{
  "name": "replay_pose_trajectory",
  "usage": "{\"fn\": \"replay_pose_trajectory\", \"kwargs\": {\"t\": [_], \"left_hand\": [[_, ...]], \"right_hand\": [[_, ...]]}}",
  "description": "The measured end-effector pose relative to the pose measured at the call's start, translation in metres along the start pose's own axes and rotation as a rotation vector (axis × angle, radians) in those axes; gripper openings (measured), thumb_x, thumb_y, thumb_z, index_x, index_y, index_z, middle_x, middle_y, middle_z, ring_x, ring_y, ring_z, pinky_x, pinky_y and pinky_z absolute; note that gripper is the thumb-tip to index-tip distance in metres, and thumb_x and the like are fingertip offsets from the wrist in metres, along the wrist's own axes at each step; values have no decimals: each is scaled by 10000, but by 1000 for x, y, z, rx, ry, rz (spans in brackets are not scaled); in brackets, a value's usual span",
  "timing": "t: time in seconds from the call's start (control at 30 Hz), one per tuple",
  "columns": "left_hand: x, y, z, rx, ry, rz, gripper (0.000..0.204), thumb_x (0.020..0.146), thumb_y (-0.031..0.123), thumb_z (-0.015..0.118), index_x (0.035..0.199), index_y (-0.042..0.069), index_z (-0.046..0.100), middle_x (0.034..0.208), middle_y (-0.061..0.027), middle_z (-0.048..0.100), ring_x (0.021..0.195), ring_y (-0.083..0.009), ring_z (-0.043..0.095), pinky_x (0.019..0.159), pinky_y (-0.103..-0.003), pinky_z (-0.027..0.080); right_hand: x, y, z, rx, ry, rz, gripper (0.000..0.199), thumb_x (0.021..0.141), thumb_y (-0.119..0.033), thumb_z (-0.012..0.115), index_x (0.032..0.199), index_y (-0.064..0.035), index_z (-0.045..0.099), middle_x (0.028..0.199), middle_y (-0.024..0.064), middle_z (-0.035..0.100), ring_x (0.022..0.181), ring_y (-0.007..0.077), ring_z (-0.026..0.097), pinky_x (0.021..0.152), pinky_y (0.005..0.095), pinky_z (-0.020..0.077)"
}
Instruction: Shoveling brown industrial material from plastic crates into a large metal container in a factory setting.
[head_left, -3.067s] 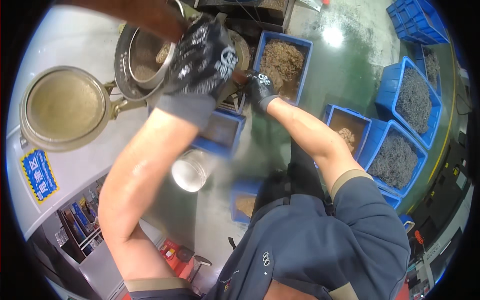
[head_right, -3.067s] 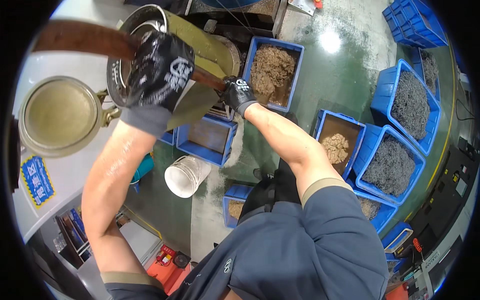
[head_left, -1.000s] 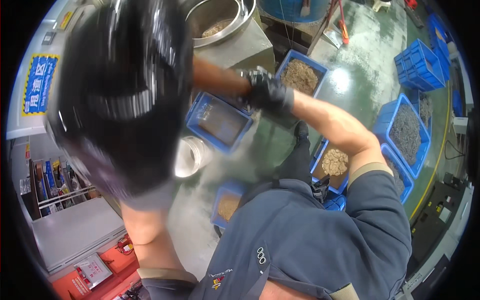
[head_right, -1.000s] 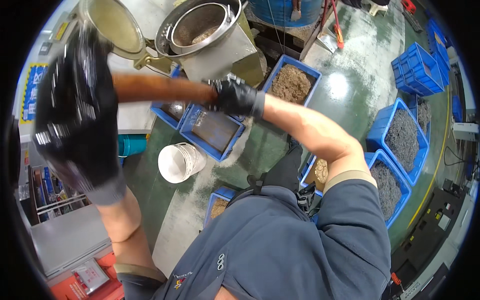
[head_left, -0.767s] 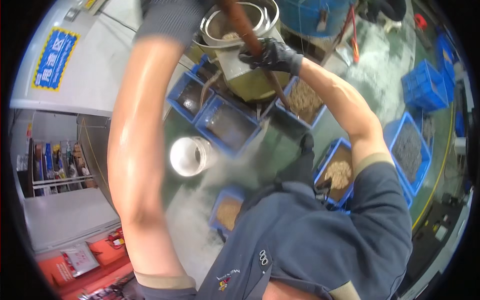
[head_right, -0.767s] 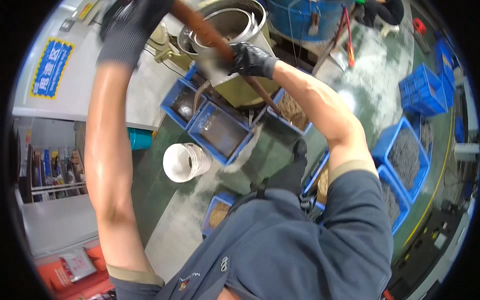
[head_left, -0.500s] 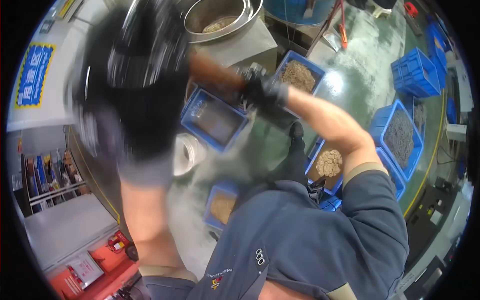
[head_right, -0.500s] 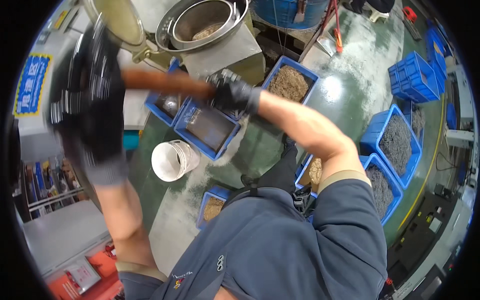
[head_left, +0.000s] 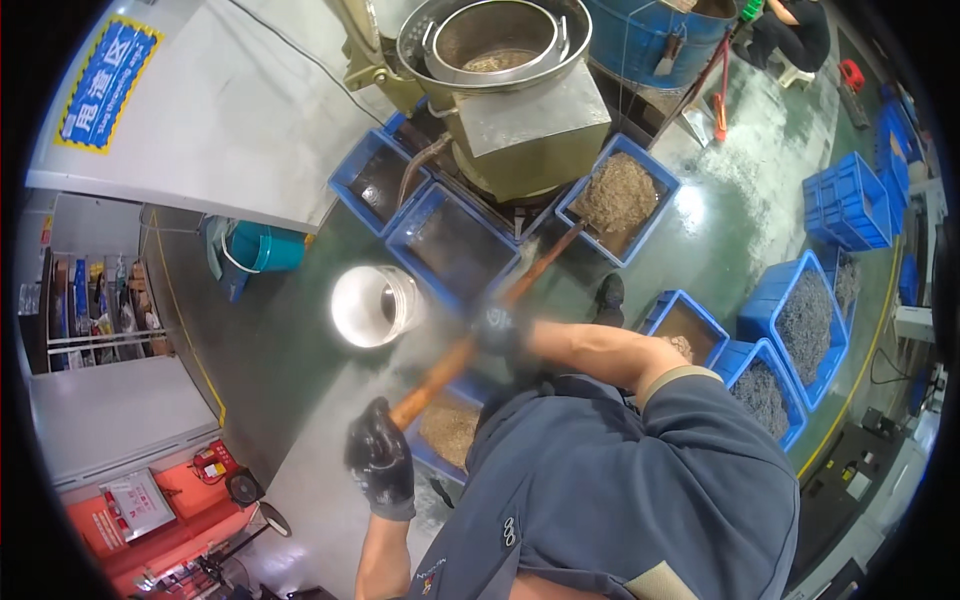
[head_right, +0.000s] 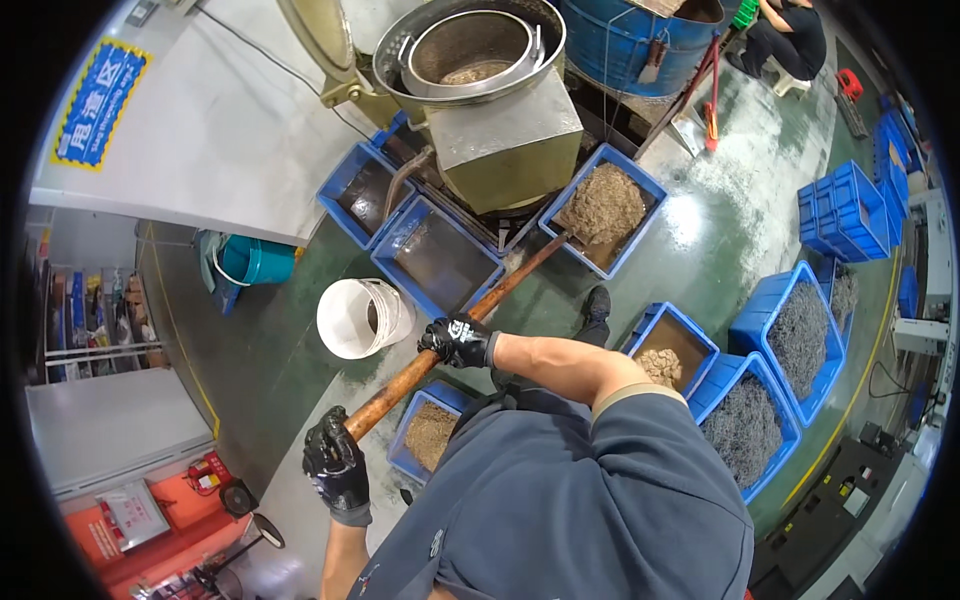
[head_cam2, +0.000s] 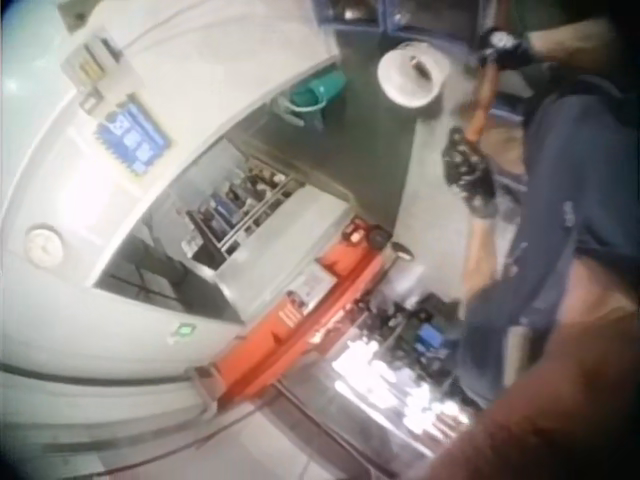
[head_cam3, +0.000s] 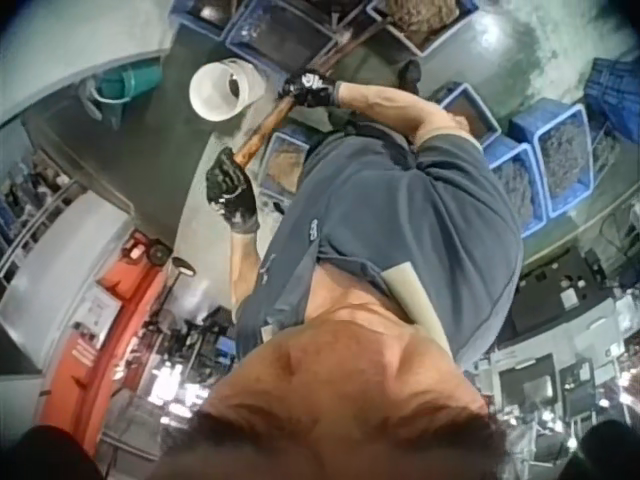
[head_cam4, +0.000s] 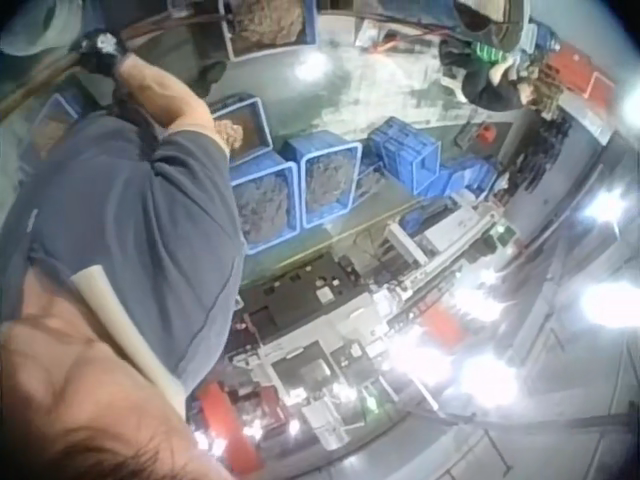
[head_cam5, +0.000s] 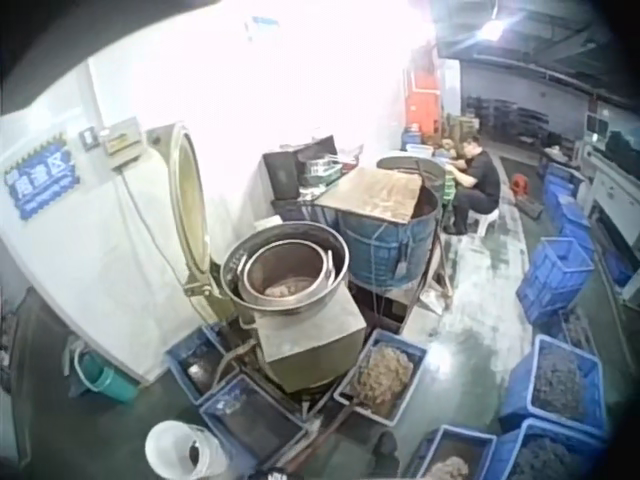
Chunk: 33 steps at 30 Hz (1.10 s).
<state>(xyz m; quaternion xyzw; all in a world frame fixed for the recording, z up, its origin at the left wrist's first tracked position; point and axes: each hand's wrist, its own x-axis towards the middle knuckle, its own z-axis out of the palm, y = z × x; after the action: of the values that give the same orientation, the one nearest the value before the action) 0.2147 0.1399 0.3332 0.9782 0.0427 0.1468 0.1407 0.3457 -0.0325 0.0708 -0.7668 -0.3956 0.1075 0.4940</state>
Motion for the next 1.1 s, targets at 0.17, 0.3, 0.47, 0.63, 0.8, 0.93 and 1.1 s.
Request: {"fn": "replay_pose_trajectory", "kwargs": {"t": [0.17, 0.3, 0.47, 0.63, 0.8, 0.93, 1.1], "left_hand": [[-15, -46, 25, 47, -82, -160, 176, 945, 134, 518, 910, 53, 670, 858, -146, 666, 806, -333, 638, 712, -428, 504], [-29, -74, 35, 43, -206, -258, 206, 949, 184, 533, 858, 49, 659, 810, -174, 659, 738, -364, 634, 667, -451, 499], [-8, -60, 16, 82, -659, -184, 285, 894, 364, 559, 872, 108, 682, 785, -162, 669, 719, -346, 650, 636, -443, 510], [59, -23, 48, 296, -1251, -97, 506, 831, 515, 594, 1171, 141, 611, 976, -170, 683, 923, -330, 659, 797, -415, 512], [51, -47, 196, 137, -1391, -380, 641, 809, 521, 646, 1257, 72, 552, 963, -173, 687, 889, -279, 674, 789, -376, 516], [48, -13, 253, -66, -1514, -1043, 420, 855, 444, 680, 957, 49, 584, 606, -79, 591, 455, -158, 560, 421, -301, 454], [62, 94, 237, 0, -1519, -1256, 388, 866, 425, 680, 916, 50, 591, 580, -59, 580, 471, -144, 569, 433, -306, 458]], "right_hand": [[11, 4, 34, -202, 65, -115, 205, 715, -142, 653, 918, -164, 631, 792, 95, 621, 769, 323, 637, 653, 459, 497], [13, 7, 58, -328, 26, 70, 113, 731, -177, 640, 825, -121, 612, 767, 124, 621, 751, 326, 640, 657, 466, 497], [-36, 40, 32, -321, 61, 312, 172, 792, -201, 590, 883, -59, 622, 821, 176, 644, 779, 374, 631, 679, 474, 499], [-132, 136, -48, -358, 124, 552, 271, 812, -308, 613, 870, -52, 681, 825, 168, 662, 752, 377, 633, 676, 475, 503], [-179, 186, -126, 25, 141, 940, 482, 939, -447, 496, 761, -47, 696, 683, 83, 679, 626, 245, 654, 642, 379, 537], [-216, 264, -118, 372, 122, 922, 523, 914, -521, 522, 788, -38, 681, 718, 78, 694, 640, 180, 662, 596, 330, 539], [-189, 361, -85, 1194, 329, 1493, 493, 858, -532, 623, 825, -40, 638, 721, 83, 633, 574, 186, 598, 530, 361, 500]]}}
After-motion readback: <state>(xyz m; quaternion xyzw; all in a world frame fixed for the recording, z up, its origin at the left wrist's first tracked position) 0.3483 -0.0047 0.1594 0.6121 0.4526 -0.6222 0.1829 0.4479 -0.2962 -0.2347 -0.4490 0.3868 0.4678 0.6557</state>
